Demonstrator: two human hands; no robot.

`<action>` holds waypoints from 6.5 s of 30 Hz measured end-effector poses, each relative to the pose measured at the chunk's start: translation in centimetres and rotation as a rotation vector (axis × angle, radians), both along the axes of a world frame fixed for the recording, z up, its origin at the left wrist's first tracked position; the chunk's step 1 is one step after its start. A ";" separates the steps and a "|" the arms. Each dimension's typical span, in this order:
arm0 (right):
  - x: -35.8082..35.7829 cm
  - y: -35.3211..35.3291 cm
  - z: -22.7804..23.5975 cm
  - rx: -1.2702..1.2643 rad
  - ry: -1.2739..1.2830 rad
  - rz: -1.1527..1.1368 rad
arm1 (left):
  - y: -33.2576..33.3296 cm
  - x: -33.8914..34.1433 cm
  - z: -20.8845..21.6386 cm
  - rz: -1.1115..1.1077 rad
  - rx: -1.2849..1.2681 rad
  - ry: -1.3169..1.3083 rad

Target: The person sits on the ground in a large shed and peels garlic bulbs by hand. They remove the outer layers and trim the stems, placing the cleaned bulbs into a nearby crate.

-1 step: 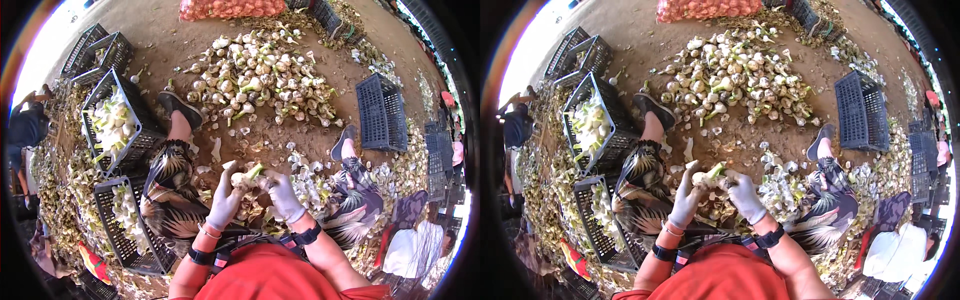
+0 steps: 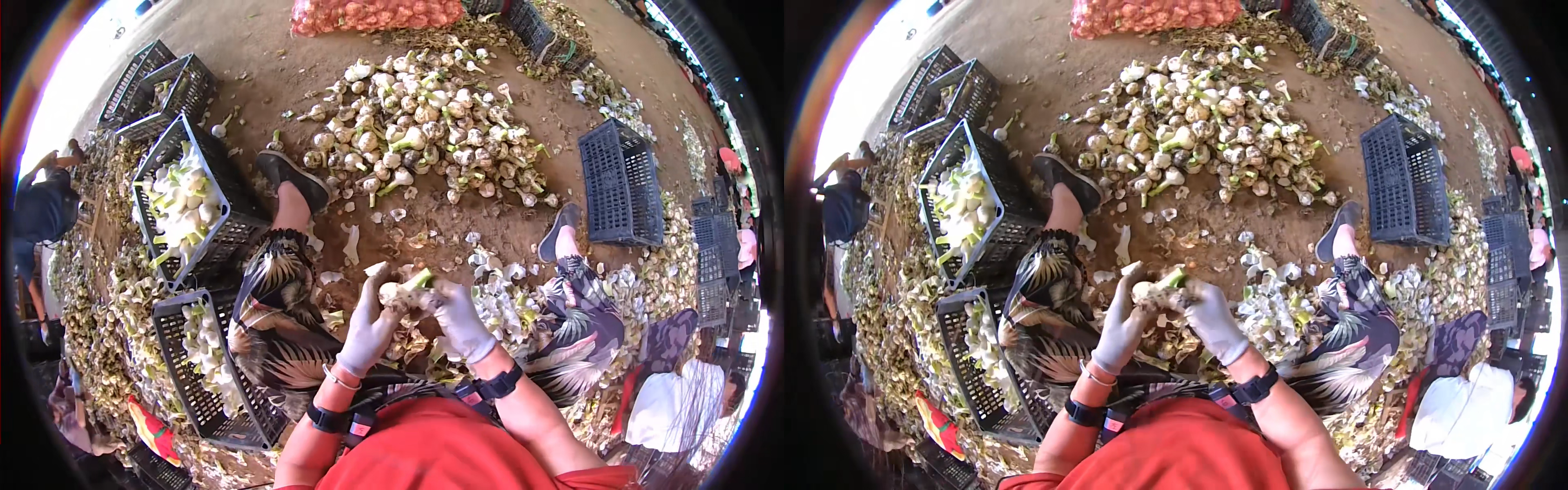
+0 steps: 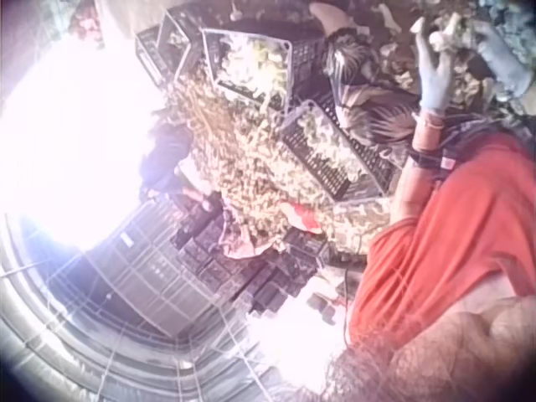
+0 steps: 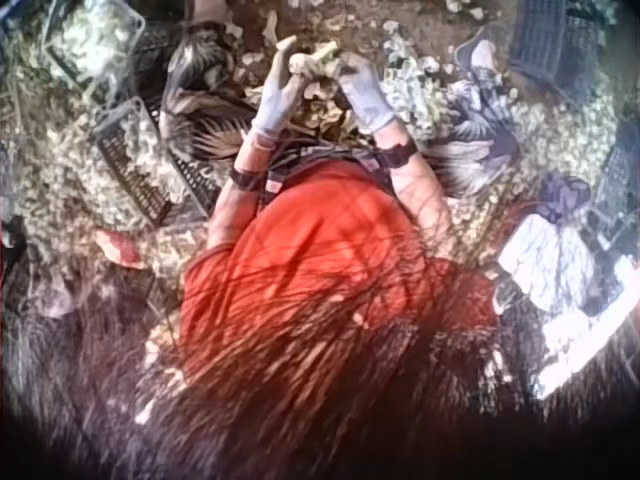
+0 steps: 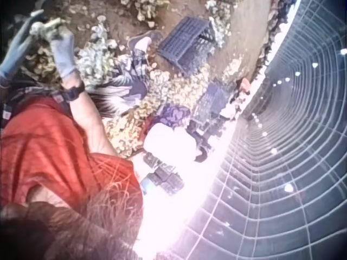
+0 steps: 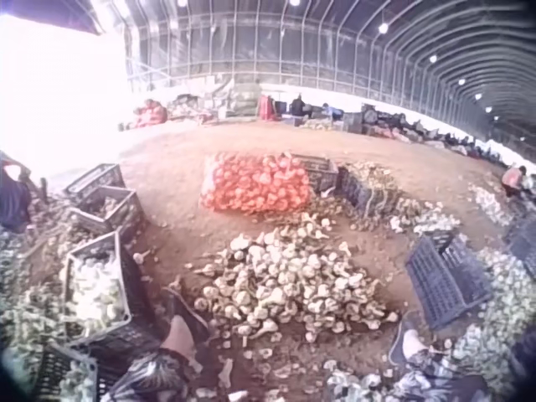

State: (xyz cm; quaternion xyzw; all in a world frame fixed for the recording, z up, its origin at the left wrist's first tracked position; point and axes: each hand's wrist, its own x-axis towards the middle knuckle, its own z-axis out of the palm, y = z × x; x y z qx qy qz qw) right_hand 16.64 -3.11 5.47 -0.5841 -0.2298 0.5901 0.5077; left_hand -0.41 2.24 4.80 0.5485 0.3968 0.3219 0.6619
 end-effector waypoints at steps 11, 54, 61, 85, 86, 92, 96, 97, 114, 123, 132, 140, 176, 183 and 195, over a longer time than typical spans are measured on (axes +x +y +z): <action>1.1 0.0 3.9 0.458 -0.648 0.351 | 0.1 -2.2 3.4 -0.306 -0.983 -0.223; 0.0 -1.9 0.9 0.028 -0.408 -0.044 | -1.5 0.6 1.0 -0.047 -0.089 -0.068; 0.6 -2.3 1.6 -0.066 0.210 -0.058 | -1.3 0.1 1.7 -0.031 -0.229 -0.173; 1.6 -0.5 2.5 0.239 -0.391 0.365 | -1.4 -2.4 1.8 -0.199 -1.306 -0.564; 1.5 -0.5 2.5 0.277 -0.382 0.356 | -1.7 -2.3 2.7 -0.243 -1.352 -0.648; 2.1 -1.2 3.2 -0.015 0.220 0.142 | -2.4 -1.3 3.0 -0.162 -1.064 -0.399; 2.2 -1.8 3.2 0.138 0.130 0.322 | -2.7 -0.9 1.5 -0.126 -0.927 -0.319; 1.8 -1.7 2.9 0.171 -0.042 0.319 | -3.2 -0.5 1.0 -0.038 -0.943 -0.284; 5.7 -4.9 -4.5 -0.194 0.788 -0.574 | -0.9 -8.0 8.2 -0.154 0.287 0.546; -0.3 -1.5 0.2 -0.017 0.311 -0.036 | -1.2 -0.9 6.1 -0.133 -0.097 0.298; 6.3 6.2 -6.7 -0.007 -0.330 0.114 | 2.9 -9.9 6.0 0.416 -0.089 0.149; 2.7 11.4 -6.3 -0.020 -0.026 0.258 | 4.9 -3.9 1.5 0.337 -0.524 -0.092; -2.6 12.2 -6.2 -0.081 0.672 0.352 | 10.3 -8.6 -0.8 0.744 -0.619 -0.627; 6.2 21.6 -14.9 0.191 -1.092 0.342 | 16.7 -12.4 3.4 0.825 -0.412 -0.634; 8.2 25.5 -21.0 -0.161 -1.073 0.348 | 11.9 -2.4 -2.5 0.183 -0.637 -0.077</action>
